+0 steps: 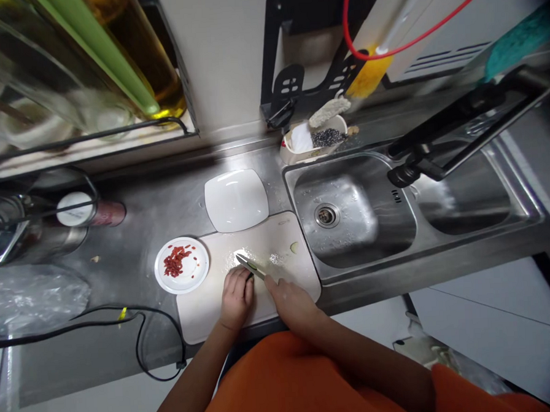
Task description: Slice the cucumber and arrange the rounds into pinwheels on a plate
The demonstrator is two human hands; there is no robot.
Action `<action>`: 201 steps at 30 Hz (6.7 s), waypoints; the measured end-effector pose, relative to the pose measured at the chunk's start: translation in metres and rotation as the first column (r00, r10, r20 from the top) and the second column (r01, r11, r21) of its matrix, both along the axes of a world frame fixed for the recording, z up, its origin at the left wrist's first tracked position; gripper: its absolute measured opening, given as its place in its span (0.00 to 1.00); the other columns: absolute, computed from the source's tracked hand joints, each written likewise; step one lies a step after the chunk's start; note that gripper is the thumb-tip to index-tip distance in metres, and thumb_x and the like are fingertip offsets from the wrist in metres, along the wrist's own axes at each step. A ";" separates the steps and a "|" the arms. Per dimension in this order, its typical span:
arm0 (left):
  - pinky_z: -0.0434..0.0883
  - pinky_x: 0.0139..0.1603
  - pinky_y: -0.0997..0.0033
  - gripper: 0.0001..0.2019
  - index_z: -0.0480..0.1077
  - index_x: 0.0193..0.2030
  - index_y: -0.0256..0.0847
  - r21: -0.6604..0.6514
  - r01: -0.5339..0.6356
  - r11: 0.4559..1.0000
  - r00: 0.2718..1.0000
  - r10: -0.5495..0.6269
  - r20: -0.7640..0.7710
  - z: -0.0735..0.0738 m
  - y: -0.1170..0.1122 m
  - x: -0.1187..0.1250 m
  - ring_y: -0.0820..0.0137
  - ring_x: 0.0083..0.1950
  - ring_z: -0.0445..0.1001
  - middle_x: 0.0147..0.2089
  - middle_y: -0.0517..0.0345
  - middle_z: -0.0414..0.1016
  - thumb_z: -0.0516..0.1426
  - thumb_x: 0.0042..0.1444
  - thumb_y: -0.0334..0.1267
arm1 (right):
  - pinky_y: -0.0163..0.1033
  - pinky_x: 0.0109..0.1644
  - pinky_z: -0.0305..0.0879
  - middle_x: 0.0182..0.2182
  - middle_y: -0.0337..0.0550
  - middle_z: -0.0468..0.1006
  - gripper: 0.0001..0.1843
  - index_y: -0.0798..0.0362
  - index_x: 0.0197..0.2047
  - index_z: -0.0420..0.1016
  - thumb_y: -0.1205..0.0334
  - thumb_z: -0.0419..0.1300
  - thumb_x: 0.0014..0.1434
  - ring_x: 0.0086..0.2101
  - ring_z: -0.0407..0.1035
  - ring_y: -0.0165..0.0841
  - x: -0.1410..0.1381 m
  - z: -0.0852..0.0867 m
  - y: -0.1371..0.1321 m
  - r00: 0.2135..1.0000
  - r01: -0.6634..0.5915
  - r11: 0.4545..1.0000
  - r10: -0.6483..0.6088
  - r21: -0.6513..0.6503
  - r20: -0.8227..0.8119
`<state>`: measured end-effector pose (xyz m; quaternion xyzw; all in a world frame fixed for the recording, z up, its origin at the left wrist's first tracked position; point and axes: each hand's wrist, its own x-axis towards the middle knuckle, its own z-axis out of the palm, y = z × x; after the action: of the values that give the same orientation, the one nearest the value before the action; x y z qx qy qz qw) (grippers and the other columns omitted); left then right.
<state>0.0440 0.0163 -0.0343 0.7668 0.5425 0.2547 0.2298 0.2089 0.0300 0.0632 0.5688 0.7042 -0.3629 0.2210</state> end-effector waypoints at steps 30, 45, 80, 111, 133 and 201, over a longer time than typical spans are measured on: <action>0.68 0.55 0.55 0.11 0.68 0.47 0.39 0.052 -0.004 0.999 1.000 0.004 0.006 0.001 -0.003 0.000 0.64 0.52 0.70 0.46 0.49 0.73 0.50 0.60 0.33 | 0.34 0.33 0.62 0.38 0.49 0.74 0.24 0.51 0.58 0.57 0.74 0.41 0.60 0.36 0.72 0.36 0.020 0.014 -0.026 1.000 0.020 1.000 -0.019 -0.014 0.020; 0.68 0.55 0.56 0.10 0.68 0.46 0.39 0.052 0.004 0.999 1.000 -0.003 -0.013 0.002 -0.002 0.001 0.64 0.51 0.69 0.45 0.49 0.73 0.50 0.60 0.33 | 0.35 0.34 0.63 0.39 0.51 0.74 0.23 0.51 0.59 0.56 0.73 0.42 0.61 0.37 0.72 0.37 0.019 0.021 -0.023 1.000 0.006 0.998 -0.004 -0.061 0.027; 0.67 0.56 0.58 0.09 0.68 0.45 0.38 0.044 0.004 0.999 1.000 -0.004 -0.016 0.003 0.000 0.000 0.65 0.50 0.70 0.44 0.50 0.74 0.51 0.59 0.32 | 0.37 0.35 0.66 0.37 0.51 0.75 0.23 0.54 0.59 0.56 0.73 0.40 0.62 0.37 0.72 0.38 0.006 0.011 -0.010 1.000 0.005 0.999 -0.005 -0.035 0.003; 0.68 0.55 0.57 0.12 0.69 0.48 0.39 0.020 -0.008 1.000 1.000 0.008 0.008 0.003 -0.002 0.000 0.65 0.52 0.70 0.47 0.50 0.74 0.50 0.60 0.34 | 0.37 0.36 0.62 0.37 0.48 0.74 0.25 0.52 0.58 0.59 0.75 0.41 0.60 0.37 0.70 0.37 0.016 -0.005 -0.025 0.999 0.039 0.997 -0.039 0.064 -0.011; 0.67 0.56 0.57 0.10 0.69 0.46 0.39 0.053 0.000 0.999 1.000 0.000 -0.011 -0.001 -0.003 -0.002 0.65 0.51 0.69 0.46 0.50 0.74 0.51 0.60 0.34 | 0.35 0.33 0.62 0.37 0.50 0.74 0.23 0.52 0.56 0.58 0.75 0.42 0.58 0.37 0.72 0.37 0.016 0.019 -0.024 0.999 0.036 0.998 -0.035 -0.059 0.015; 0.67 0.56 0.58 0.12 0.69 0.48 0.39 0.014 -0.018 1.000 1.000 0.018 -0.014 0.008 -0.001 0.000 0.65 0.51 0.70 0.47 0.51 0.75 0.51 0.60 0.34 | 0.36 0.36 0.62 0.37 0.49 0.75 0.25 0.52 0.60 0.58 0.74 0.42 0.61 0.37 0.70 0.37 0.015 -0.009 -0.026 0.997 0.073 0.995 -0.072 0.061 -0.013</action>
<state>0.0436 0.0150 -0.0258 0.7653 0.5492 0.2551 0.2181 0.2240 0.0037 0.0541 0.5987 0.6950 -0.3520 0.1862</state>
